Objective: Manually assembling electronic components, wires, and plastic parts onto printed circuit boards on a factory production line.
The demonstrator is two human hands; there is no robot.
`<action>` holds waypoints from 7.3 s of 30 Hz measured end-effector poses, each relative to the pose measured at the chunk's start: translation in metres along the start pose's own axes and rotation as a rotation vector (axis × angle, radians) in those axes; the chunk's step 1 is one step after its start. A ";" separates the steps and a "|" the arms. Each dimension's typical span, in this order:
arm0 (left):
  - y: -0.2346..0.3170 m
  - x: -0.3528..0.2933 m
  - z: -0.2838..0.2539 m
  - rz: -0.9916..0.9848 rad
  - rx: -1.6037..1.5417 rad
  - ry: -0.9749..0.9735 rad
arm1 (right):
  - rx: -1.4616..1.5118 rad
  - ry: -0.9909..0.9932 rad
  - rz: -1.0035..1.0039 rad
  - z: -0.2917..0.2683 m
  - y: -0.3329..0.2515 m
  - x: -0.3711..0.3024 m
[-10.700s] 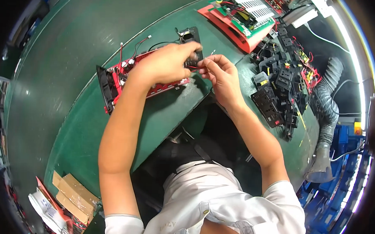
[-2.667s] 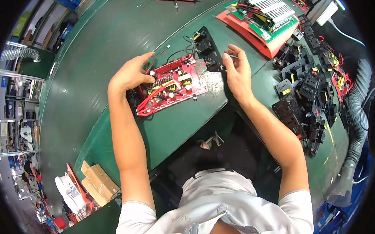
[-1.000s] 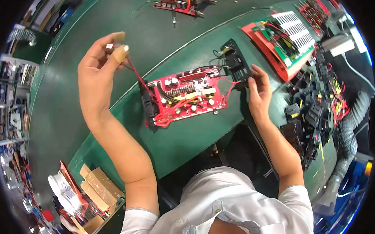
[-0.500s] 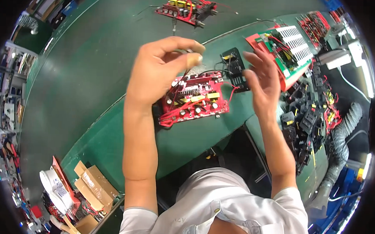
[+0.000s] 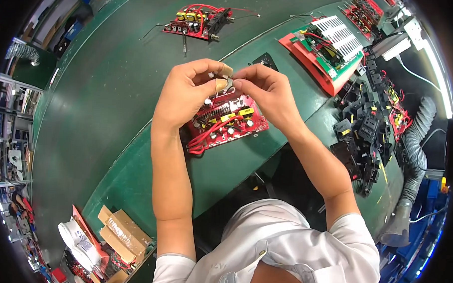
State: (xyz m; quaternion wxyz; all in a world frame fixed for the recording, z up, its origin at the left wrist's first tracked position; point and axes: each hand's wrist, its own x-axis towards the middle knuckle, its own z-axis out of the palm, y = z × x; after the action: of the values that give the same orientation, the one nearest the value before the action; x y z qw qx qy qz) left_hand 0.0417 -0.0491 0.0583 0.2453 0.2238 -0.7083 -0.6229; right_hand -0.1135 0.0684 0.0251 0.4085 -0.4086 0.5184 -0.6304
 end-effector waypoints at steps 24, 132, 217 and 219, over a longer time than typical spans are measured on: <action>-0.024 -0.003 -0.027 -0.160 -0.172 -0.066 | -0.442 -0.105 -0.479 0.015 0.013 -0.009; -0.058 -0.035 0.028 0.058 0.841 -0.154 | -1.165 -0.396 -0.870 -0.056 0.066 0.015; -0.036 -0.257 -0.022 -0.243 1.179 0.949 | -0.243 -0.222 -0.017 -0.030 0.050 0.009; -0.037 -0.260 -0.010 -0.236 1.156 0.893 | -0.304 -0.141 -0.025 -0.033 0.038 0.002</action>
State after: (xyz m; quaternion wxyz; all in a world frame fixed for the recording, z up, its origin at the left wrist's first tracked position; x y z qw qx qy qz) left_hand 0.2515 0.1003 0.0044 0.2846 0.6240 -0.7274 -0.0223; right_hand -0.1421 0.0720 -0.0164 0.3697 -0.5153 0.5726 -0.5195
